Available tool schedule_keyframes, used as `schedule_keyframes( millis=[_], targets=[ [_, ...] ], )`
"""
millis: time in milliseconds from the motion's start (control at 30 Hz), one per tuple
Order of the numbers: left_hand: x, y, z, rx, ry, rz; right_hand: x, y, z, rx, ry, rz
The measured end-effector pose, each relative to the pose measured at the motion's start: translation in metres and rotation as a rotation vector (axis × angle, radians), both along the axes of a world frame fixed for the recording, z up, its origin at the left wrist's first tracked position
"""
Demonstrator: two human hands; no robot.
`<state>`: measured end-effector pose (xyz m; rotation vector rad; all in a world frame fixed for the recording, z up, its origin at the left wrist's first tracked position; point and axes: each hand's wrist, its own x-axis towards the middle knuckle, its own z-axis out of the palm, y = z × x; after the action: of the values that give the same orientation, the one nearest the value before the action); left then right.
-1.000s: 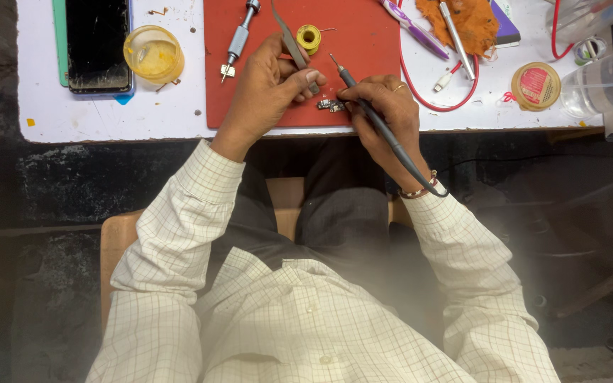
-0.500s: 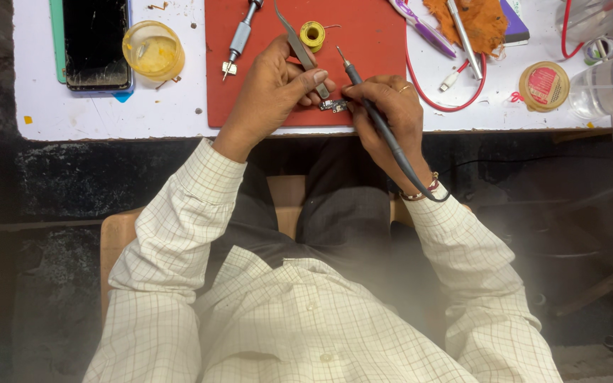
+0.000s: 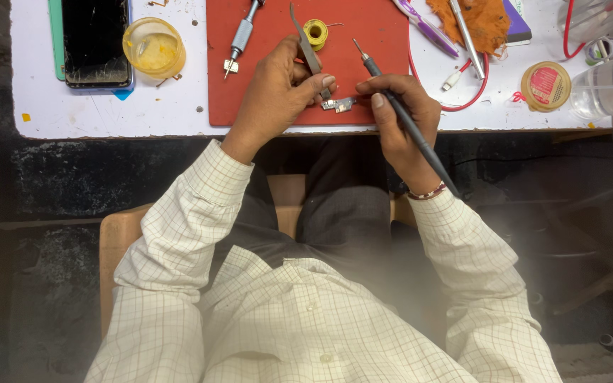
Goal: The person sits at a repair workbench and solders a small phone component held with tweezers on a red mat, using a soldering iron in the right hand and solder wire. They reposition the part, apply solder at several points, briefly reach aside, and continue soldering the component on the mat.
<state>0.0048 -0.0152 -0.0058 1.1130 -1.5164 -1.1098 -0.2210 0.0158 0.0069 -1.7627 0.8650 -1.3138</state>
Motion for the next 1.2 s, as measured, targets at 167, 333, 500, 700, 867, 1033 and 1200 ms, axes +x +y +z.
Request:
schedule_keyframes(
  millis=[167, 333, 500, 700, 867, 1033, 1200],
  targets=[
    [0.002, 0.000, 0.001, 0.012, 0.040, -0.024, -0.006, -0.003, -0.002, -0.028, -0.046, 0.010],
    [0.004, 0.000, 0.002, 0.048, 0.136, -0.062, -0.011, 0.000, -0.002, -0.013, -0.130, 0.007],
    [0.006, 0.000, 0.002, 0.065, 0.147, -0.095, -0.020, 0.006, 0.001, 0.051, -0.091, 0.037],
    [0.005, 0.001, 0.002, 0.024, 0.125, -0.066, -0.028, 0.015, 0.006, 0.101, 0.041, -0.087],
    [0.003, 0.004, 0.005, -0.023, 0.040, -0.054, -0.028, 0.018, 0.008, 0.075, 0.018, -0.035],
    [0.000, 0.006, 0.008, -0.028, -0.035, -0.018, -0.025, 0.021, 0.010, -0.036, 0.074, -0.010],
    [0.000, 0.006, 0.008, -0.036, 0.000, -0.037, -0.018, 0.026, 0.017, -0.109, 0.172, -0.043]
  ],
)
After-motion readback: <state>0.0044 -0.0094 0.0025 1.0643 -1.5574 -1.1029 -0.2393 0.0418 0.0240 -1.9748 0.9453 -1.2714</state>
